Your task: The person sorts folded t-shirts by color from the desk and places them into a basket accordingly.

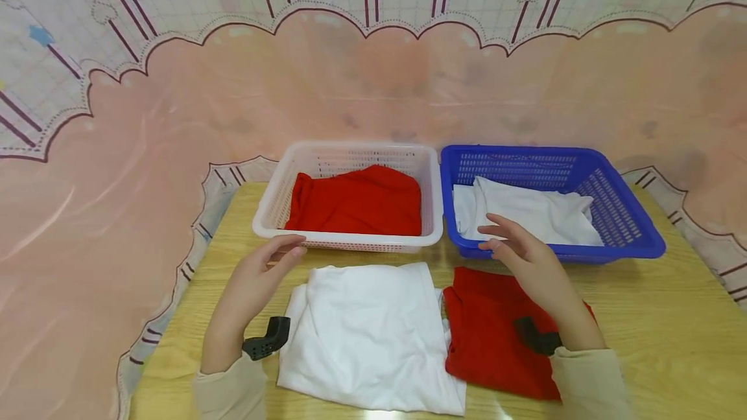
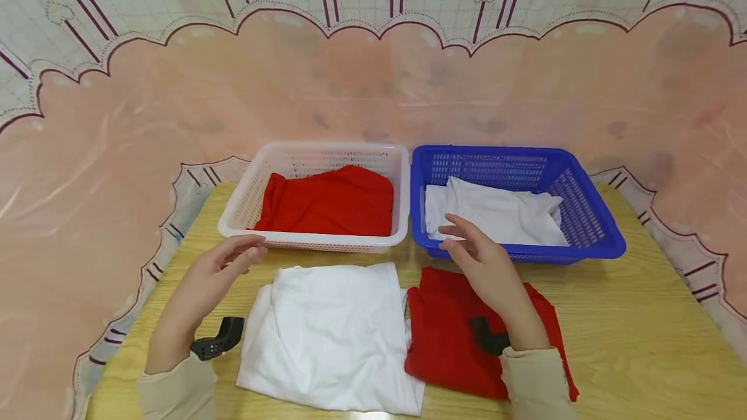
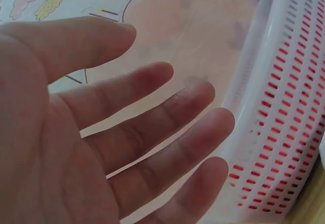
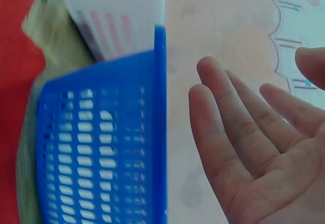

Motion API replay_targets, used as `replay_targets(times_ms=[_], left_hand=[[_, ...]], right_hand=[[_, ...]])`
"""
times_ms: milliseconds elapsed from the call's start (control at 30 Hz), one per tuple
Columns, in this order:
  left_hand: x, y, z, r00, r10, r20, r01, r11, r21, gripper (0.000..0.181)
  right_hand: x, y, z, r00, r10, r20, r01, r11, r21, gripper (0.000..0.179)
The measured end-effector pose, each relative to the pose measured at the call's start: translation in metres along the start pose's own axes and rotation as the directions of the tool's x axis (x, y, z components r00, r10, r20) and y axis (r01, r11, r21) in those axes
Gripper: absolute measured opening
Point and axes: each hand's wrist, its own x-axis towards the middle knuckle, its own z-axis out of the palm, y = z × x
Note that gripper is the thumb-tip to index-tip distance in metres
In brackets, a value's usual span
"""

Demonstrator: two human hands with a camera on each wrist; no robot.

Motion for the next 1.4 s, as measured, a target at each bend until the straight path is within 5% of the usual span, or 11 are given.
replay_targets(times_ms=[200, 400, 667, 900, 1067, 1200, 1400], left_hand=[[-0.006, -0.005, -0.007, 0.999, -0.039, -0.008, 0.039, 0.999, 0.001, 0.043], [-0.004, -0.014, -0.005, 0.987, -0.132, 0.096, 0.122, 0.987, 0.106, 0.050], [0.000, -0.031, -0.004, 0.937, -0.300, 0.180, 0.256, 0.938, 0.235, 0.066], [0.001, -0.058, -0.004, 0.879, -0.435, 0.193, 0.388, 0.890, 0.239, 0.071], [0.001, -0.065, -0.001, 0.851, -0.476, 0.223, 0.447, 0.878, 0.172, 0.074], [0.003, -0.061, 0.007, 0.852, -0.456, 0.257, 0.428, 0.890, 0.160, 0.072], [0.008, -0.056, 0.020, 0.891, -0.353, 0.288, 0.293, 0.928, 0.232, 0.071]], right_hand=[[0.002, 0.000, 0.013, 1.000, 0.010, 0.017, -0.011, 0.996, 0.086, 0.040], [0.003, 0.003, 0.028, 0.999, 0.012, 0.051, -0.020, 0.988, 0.152, 0.037], [0.007, 0.013, 0.046, 0.980, 0.106, 0.166, -0.127, 0.985, 0.121, 0.043], [0.007, 0.017, 0.059, 0.899, 0.179, 0.400, -0.259, 0.953, 0.156, 0.050], [0.006, 0.020, 0.068, 0.901, 0.252, 0.354, -0.285, 0.958, 0.044, 0.049], [0.007, 0.019, 0.077, 0.902, 0.330, 0.279, -0.317, 0.944, -0.091, 0.045], [0.007, 0.019, 0.086, 0.901, 0.375, 0.217, -0.347, 0.925, -0.158, 0.042]])
